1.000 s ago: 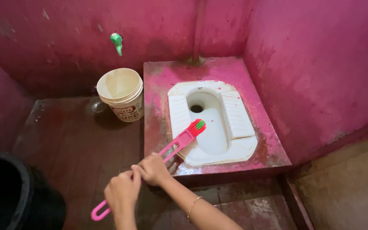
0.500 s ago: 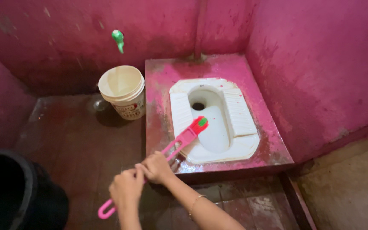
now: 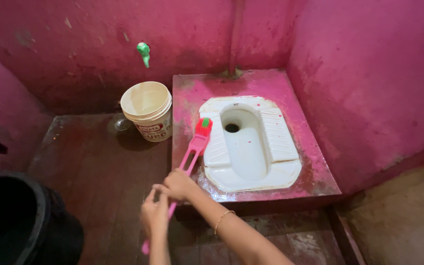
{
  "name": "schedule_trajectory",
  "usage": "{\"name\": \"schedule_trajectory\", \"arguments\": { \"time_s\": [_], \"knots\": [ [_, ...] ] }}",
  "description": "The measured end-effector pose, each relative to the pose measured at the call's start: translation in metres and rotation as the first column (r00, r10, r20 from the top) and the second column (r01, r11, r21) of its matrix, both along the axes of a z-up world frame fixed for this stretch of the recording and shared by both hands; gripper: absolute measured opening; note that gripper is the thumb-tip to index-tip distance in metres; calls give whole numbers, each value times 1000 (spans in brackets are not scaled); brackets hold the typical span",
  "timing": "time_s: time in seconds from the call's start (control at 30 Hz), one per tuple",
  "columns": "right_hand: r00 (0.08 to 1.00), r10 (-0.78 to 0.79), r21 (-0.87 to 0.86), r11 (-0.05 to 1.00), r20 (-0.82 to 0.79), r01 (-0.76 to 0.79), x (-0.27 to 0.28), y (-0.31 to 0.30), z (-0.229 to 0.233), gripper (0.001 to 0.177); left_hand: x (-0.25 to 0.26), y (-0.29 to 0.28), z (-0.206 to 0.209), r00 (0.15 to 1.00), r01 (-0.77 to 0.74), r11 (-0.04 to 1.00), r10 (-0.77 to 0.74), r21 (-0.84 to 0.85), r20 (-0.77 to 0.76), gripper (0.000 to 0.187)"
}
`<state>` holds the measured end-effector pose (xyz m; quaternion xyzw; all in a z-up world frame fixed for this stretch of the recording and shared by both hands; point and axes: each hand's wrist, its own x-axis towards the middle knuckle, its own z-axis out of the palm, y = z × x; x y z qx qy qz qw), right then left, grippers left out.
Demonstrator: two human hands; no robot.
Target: The person scrubs a white squat toilet pan with a pink long-handled brush. They repeatedly scrub the rim and inner surfaces of the pan while water runs from a wall tap into a nearby bucket.
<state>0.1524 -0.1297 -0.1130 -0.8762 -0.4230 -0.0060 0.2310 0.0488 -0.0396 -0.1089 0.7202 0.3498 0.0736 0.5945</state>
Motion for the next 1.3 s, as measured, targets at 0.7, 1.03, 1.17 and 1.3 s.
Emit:
{"name": "schedule_trajectory", "arguments": {
  "time_s": [0.7,1.03,1.17,1.3],
  "knots": [
    [505,-672,-246,702,-542,669,-59,-176,-54,55,1,-143,-7,611,712,533,-791,457,-31,68],
    [364,-785,-462,598,-501,655,-147,-233,-116,58,-27,-184,-15,305,828,159,-932,538,-194,68],
    [390,-768,-432,619,-508,656,-109,-226,-121,60,-20,-190,-17,403,810,313,-911,495,-84,65],
    [442,-725,-382,668,-528,638,-42,-199,-116,63,-3,-167,-8,579,757,511,-814,407,-55,66]
  ]
}}
